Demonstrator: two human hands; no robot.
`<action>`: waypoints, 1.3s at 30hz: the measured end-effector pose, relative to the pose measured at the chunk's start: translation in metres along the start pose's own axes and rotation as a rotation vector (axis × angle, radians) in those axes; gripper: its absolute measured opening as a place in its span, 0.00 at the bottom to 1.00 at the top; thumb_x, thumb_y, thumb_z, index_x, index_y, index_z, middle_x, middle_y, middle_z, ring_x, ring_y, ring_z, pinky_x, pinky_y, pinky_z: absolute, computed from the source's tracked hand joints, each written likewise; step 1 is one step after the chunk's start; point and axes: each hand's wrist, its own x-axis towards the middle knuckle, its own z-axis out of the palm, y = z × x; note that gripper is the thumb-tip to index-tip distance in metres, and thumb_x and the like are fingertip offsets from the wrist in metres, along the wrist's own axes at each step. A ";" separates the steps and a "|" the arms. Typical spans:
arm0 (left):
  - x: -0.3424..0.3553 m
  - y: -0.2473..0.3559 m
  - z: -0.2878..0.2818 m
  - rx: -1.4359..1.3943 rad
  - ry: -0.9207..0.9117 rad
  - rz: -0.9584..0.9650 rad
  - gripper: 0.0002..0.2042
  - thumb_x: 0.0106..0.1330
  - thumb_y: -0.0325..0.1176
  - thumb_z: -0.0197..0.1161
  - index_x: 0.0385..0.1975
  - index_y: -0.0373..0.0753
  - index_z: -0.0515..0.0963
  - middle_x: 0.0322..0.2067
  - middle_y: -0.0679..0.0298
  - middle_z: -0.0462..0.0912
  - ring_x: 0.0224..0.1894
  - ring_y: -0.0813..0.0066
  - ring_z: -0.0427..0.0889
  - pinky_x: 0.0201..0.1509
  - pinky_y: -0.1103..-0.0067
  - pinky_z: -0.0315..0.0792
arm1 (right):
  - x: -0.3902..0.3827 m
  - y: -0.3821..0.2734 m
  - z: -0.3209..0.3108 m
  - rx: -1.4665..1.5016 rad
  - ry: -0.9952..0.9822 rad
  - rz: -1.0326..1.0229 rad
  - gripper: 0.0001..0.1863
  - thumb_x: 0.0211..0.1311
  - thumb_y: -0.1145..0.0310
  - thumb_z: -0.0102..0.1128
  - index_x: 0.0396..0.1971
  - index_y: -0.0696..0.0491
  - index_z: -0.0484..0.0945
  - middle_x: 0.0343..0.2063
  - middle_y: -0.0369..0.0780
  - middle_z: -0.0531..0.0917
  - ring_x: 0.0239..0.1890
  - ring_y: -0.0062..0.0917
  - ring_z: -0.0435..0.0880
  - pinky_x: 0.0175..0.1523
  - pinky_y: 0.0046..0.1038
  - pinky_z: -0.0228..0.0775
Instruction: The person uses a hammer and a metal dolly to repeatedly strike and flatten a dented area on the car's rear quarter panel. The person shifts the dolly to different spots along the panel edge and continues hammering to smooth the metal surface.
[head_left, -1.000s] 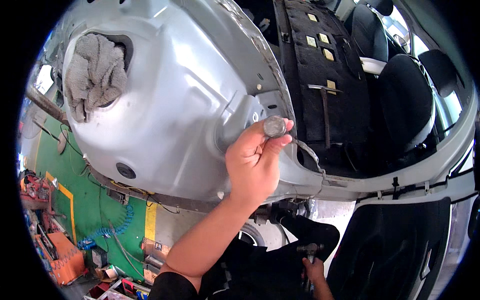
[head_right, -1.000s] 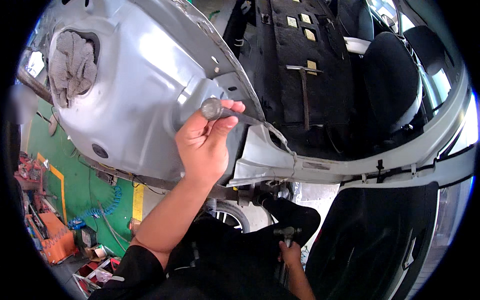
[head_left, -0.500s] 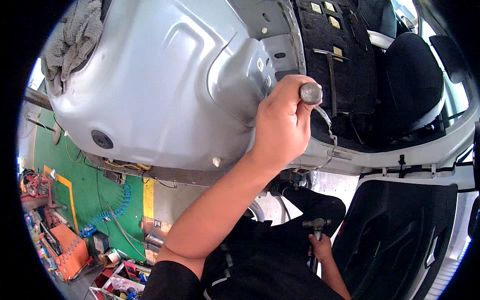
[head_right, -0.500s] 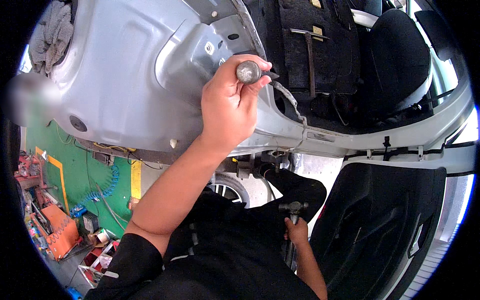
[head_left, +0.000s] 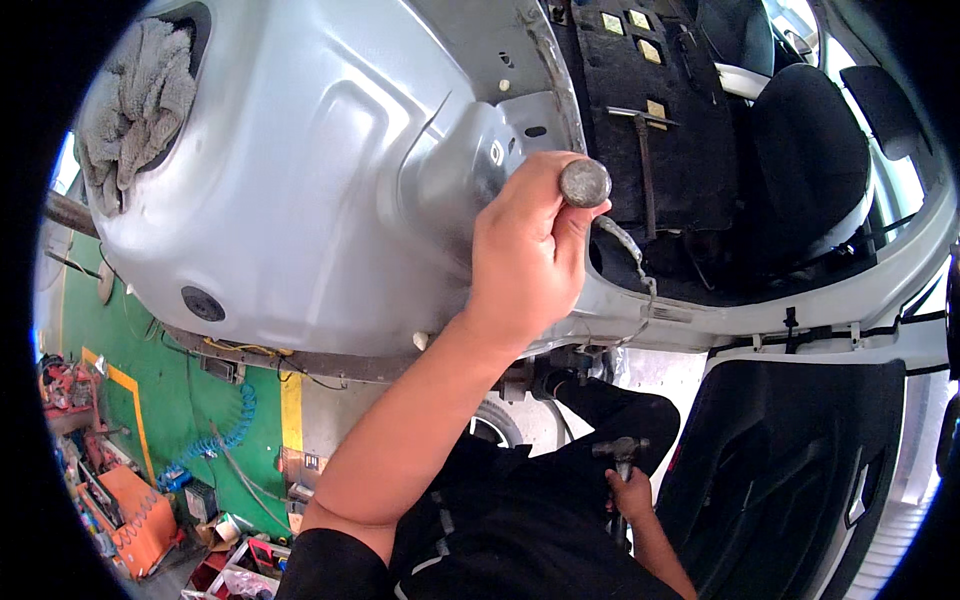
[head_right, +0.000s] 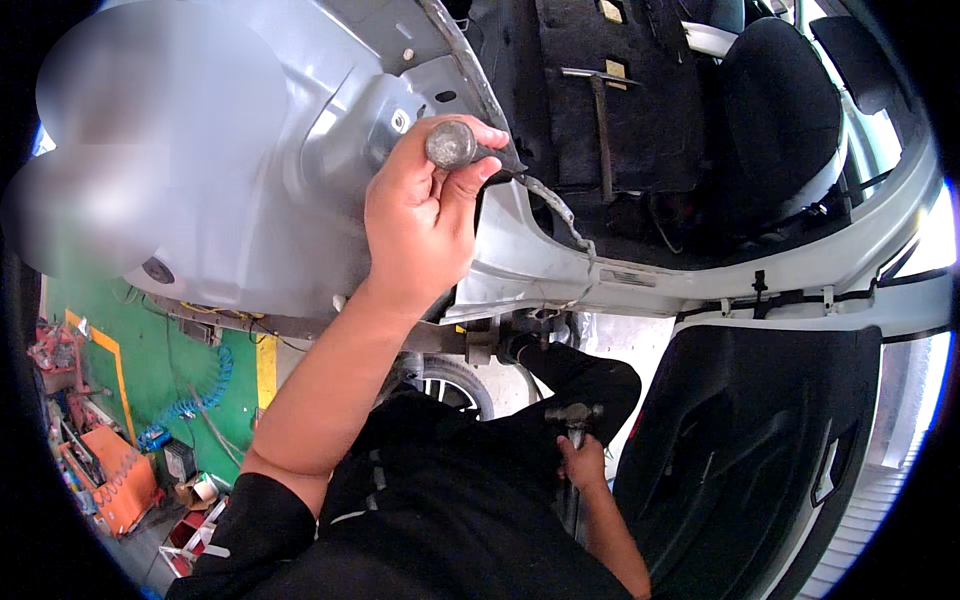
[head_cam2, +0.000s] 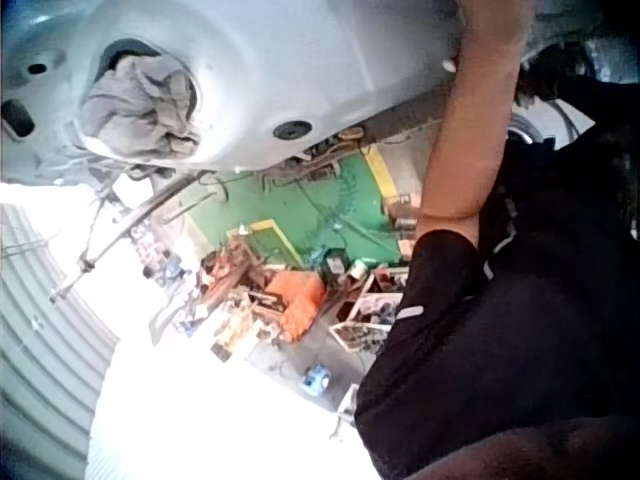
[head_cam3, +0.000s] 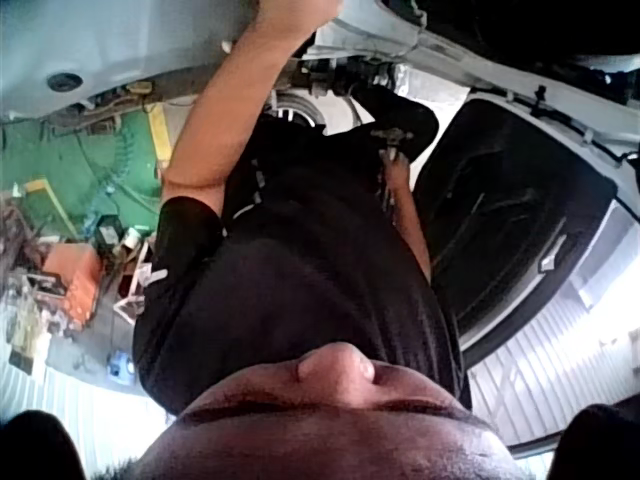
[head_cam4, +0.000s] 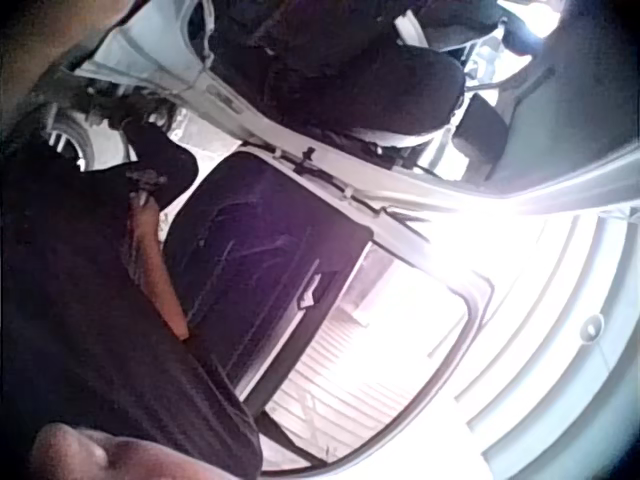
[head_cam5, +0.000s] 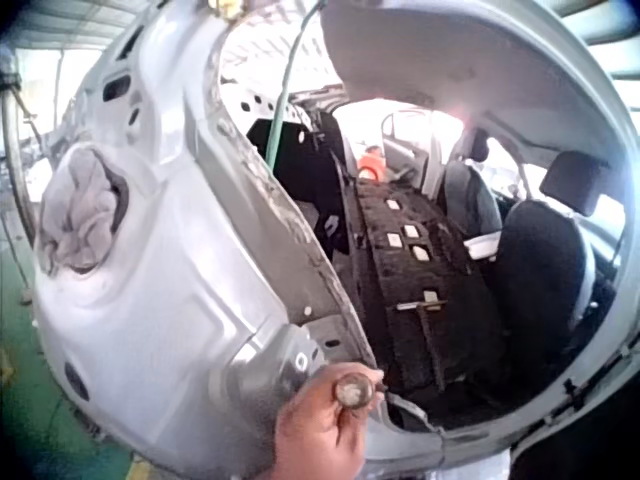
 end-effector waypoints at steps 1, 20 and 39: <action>0.000 0.000 0.001 0.001 -0.007 0.005 0.06 0.74 0.20 0.61 0.48 0.33 0.77 0.44 0.60 0.85 0.47 0.76 0.85 0.55 0.80 0.78 | -0.002 -0.001 0.001 -0.027 0.012 0.013 0.19 0.68 0.60 0.70 0.33 0.58 0.72 0.19 0.41 0.79 0.15 0.29 0.81 0.19 0.34 0.72; 0.022 0.019 -0.002 0.205 -0.136 -0.092 0.03 0.73 0.24 0.62 0.43 0.36 0.79 0.33 0.54 0.87 0.35 0.57 0.86 0.42 0.71 0.79 | -0.207 -0.373 -0.096 -0.608 0.416 -1.323 0.20 0.62 0.64 0.71 0.49 0.59 0.79 0.32 0.48 0.87 0.33 0.47 0.89 0.39 0.40 0.81; 0.017 0.018 -0.005 0.263 -0.207 -0.103 0.04 0.73 0.25 0.60 0.43 0.34 0.77 0.35 0.48 0.87 0.41 0.51 0.90 0.41 0.65 0.80 | -0.214 -0.444 -0.078 -0.480 0.582 -1.682 0.14 0.62 0.67 0.70 0.38 0.59 0.75 0.22 0.50 0.82 0.26 0.48 0.85 0.33 0.39 0.77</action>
